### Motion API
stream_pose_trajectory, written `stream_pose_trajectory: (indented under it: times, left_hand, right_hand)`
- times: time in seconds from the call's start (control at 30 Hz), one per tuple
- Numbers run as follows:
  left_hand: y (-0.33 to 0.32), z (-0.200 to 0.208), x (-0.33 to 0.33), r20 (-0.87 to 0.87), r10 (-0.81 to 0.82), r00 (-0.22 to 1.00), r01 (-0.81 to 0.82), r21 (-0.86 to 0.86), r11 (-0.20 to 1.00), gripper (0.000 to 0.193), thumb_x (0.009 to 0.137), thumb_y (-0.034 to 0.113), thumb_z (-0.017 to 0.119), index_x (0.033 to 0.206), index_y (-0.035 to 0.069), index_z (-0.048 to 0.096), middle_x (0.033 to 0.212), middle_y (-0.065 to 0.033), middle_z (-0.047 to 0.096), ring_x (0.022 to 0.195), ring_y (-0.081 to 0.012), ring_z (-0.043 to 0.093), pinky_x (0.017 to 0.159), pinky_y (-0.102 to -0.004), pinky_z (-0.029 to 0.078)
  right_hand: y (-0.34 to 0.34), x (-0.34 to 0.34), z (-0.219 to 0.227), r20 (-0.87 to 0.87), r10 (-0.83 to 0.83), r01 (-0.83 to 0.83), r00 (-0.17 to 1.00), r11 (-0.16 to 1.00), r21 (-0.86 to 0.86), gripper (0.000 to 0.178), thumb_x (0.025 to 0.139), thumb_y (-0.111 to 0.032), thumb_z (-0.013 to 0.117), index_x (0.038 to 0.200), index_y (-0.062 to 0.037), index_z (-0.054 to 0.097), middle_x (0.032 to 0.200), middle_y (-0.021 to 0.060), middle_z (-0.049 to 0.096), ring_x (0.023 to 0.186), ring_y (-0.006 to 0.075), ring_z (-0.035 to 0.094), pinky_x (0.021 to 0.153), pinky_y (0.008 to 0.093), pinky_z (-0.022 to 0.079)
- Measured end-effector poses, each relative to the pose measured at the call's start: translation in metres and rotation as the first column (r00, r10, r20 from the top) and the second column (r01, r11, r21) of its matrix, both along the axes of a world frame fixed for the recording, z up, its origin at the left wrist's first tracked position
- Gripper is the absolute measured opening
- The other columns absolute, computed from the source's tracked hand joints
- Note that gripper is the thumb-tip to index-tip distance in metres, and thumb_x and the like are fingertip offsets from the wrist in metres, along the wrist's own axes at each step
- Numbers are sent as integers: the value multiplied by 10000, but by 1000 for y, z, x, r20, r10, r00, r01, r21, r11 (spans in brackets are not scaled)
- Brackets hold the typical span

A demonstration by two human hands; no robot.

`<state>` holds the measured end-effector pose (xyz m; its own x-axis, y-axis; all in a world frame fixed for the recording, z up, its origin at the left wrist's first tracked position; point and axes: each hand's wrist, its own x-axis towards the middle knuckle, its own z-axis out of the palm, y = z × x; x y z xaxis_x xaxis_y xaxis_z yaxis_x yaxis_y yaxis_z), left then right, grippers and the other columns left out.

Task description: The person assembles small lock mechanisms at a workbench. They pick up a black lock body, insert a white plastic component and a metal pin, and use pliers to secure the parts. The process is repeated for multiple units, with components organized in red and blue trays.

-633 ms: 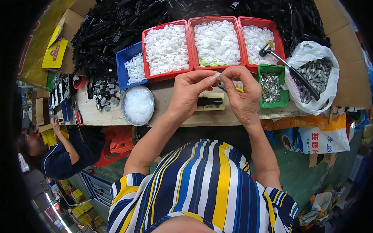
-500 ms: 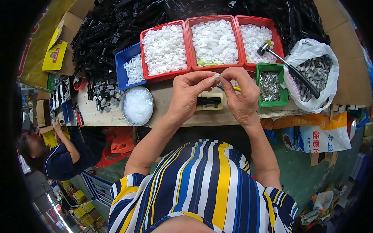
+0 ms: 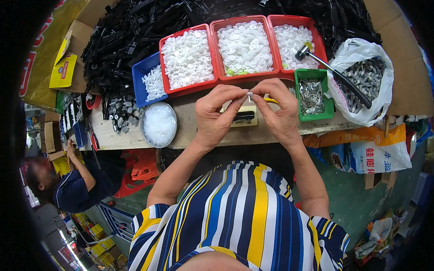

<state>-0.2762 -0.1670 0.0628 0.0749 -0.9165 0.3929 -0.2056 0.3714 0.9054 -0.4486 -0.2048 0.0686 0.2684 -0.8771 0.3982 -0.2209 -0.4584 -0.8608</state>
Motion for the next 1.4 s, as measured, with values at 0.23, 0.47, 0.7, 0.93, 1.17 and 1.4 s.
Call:
stream_pose_trajectory:
  times: [0.23,0.47,0.7,0.93,1.17,1.4]
  left_hand:
    - [16,-2,17,-79,-34,996,40,69,997,259,781,7,797,1036,5,753,991,-107,708,973,-186,646,815,-303,518]
    - [31,-23,39,196,29,980,-28,-9,1000,325,736,64,834,1046,17,748,983,-113,695,944,-241,632,787,-340,513]
    - [61,-41,49,561,201,803,-101,-204,974,337,719,92,824,1040,51,726,942,-93,637,939,-296,600,782,-390,499]
    - [71,-53,49,755,184,629,16,-249,968,321,751,128,778,1062,72,722,995,-73,602,989,-272,583,805,-408,467]
    - [67,-48,52,863,180,472,99,-255,962,298,789,152,705,1078,79,719,1036,-80,594,1023,-262,581,839,-420,458]
    - [60,-48,57,907,185,378,232,-286,930,307,812,177,698,1098,66,713,1037,-67,602,1050,-259,588,880,-418,468]
  right_hand:
    - [9,9,1,-126,75,-83,989,994,-67,154,786,59,738,920,-2,692,911,101,659,814,226,670,701,319,522]
    - [19,21,-10,-222,179,-191,958,981,-37,184,755,51,752,916,-17,693,896,92,632,792,240,655,678,336,506]
    - [18,31,-33,-441,243,-314,864,945,-94,138,782,-46,742,904,-35,677,973,75,600,934,266,602,770,395,434]
    - [20,33,-36,-517,240,-343,822,933,-112,137,787,-50,721,916,-49,676,1007,68,601,986,254,592,811,396,425]
    - [15,32,-36,-520,277,-384,808,917,-109,187,794,-64,714,975,-50,668,1018,70,605,1017,255,586,825,404,432]
    - [20,30,-36,-512,244,-349,824,929,-118,228,807,-81,727,1025,-51,665,1027,76,609,1014,264,599,831,405,447]
